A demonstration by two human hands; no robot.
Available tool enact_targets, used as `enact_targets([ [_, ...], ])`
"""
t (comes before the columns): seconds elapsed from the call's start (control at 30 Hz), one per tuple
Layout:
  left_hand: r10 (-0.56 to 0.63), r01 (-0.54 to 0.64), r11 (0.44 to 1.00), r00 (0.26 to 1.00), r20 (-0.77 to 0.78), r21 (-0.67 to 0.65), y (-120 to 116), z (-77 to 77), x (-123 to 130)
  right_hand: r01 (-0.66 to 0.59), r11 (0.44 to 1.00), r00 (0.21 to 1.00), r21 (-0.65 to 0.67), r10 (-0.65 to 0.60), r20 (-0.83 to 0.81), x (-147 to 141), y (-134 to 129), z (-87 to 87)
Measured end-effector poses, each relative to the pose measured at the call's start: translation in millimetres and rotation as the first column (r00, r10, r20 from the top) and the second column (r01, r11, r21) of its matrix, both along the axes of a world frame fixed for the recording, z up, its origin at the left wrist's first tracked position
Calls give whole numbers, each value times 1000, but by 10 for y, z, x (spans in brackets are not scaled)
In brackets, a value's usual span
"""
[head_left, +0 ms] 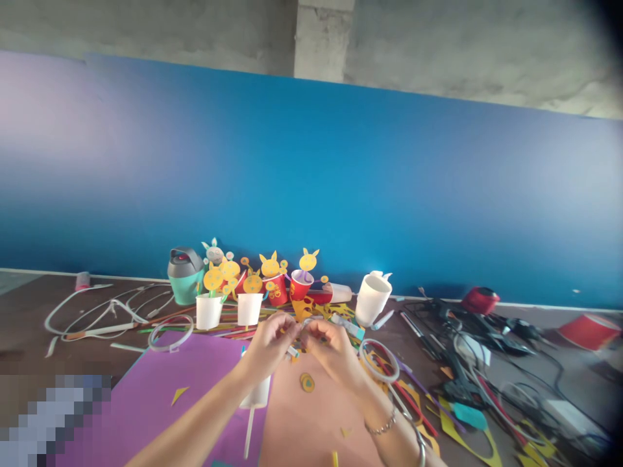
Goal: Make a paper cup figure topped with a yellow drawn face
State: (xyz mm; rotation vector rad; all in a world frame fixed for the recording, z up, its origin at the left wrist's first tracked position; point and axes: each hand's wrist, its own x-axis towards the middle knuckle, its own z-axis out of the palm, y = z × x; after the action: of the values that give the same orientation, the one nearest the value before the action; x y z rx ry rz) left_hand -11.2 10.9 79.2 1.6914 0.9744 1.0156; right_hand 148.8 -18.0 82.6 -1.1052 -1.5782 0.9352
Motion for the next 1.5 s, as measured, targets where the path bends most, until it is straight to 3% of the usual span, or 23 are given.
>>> enact_targets([
  [0.13,23,-23,999,1000,7,34,-33,33,17,0,1000,1000,11,0,-30,3,8,-62],
  [0.5,13,19,984,984,179,-176,-52,32,19,-53,999,991,-12,51,-121,15,41,-126],
  [0.7,23,6,987,984,175,-161,-38,30,18,-51,998,987,-34,45,-153,11,35,-148],
  [0.9,129,-124,991,986,103,-48,33,120,-110,-1,988,978,-153,-31,-207,33,77,-122],
  [1.07,343,-342,939,939,-13,27,311,198,-384,83,985,978,-153,-110,-179,76,170,-190],
  [1.13,347,-342,936,937,-50,90,412,169,-499,85,986,981,-141,-108,-161,98,196,-232],
  [1.23,317,-313,948,931,-181,54,406,52,-678,88,989,987,-122,-103,-121,126,211,-267],
  [1.37,166,-173,985,954,-249,-6,123,-183,-889,100,992,991,-81,-106,-76,130,207,-261],
  [1.5,239,-267,963,891,-387,-22,-131,-370,-925,99,992,993,-77,-103,-49,109,189,-250],
])
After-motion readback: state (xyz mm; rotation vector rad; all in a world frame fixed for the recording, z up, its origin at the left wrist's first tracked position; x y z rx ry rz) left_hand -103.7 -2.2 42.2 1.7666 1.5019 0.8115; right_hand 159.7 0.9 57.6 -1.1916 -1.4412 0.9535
